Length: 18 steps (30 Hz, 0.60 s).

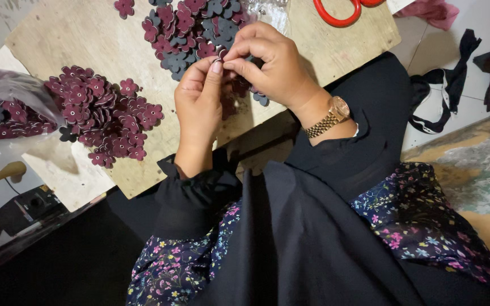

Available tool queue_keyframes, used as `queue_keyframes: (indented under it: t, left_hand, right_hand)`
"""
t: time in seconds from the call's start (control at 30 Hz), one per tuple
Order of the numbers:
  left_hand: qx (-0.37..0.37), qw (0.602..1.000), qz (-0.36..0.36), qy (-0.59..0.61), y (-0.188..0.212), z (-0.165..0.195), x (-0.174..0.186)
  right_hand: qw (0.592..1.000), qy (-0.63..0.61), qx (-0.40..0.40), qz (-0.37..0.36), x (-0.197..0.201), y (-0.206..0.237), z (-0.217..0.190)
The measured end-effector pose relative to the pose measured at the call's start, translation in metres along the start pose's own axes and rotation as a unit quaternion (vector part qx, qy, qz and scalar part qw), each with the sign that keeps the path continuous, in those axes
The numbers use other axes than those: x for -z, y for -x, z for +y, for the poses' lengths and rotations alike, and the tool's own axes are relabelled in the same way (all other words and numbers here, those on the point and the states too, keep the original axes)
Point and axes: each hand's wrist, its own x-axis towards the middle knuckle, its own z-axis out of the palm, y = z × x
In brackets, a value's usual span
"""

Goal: The person sits at a low table and repeatedly picks up small flower-shaped pieces and metal rings. They insert the rings into the center holes of the pieces and place the assembled units back on the table. The person handles the items one at a time, alternating between maroon and dark-colored pieces.

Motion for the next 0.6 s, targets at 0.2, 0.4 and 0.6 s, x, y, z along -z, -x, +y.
queue_keyframes:
  t: [0.2,0.4,0.6]
  left_hand:
    - [-0.064,0.987,-0.011,-0.145,0.005,0.009,-0.002]
    - [-0.108,0.972,-0.024,-0.206,0.011,0.016,-0.005]
    - [-0.069,0.991,-0.013,-0.116,0.006,0.014,0.009]
  right_hand:
    - [0.979,-0.174,-0.109,-0.018,-0.001,0.003,0.012]
    - [0.936,-0.293,-0.191,-0.032,-0.006,0.005,0.02]
    - [0.972,-0.121,-0.198,-0.045,0.003,0.0,0.004]
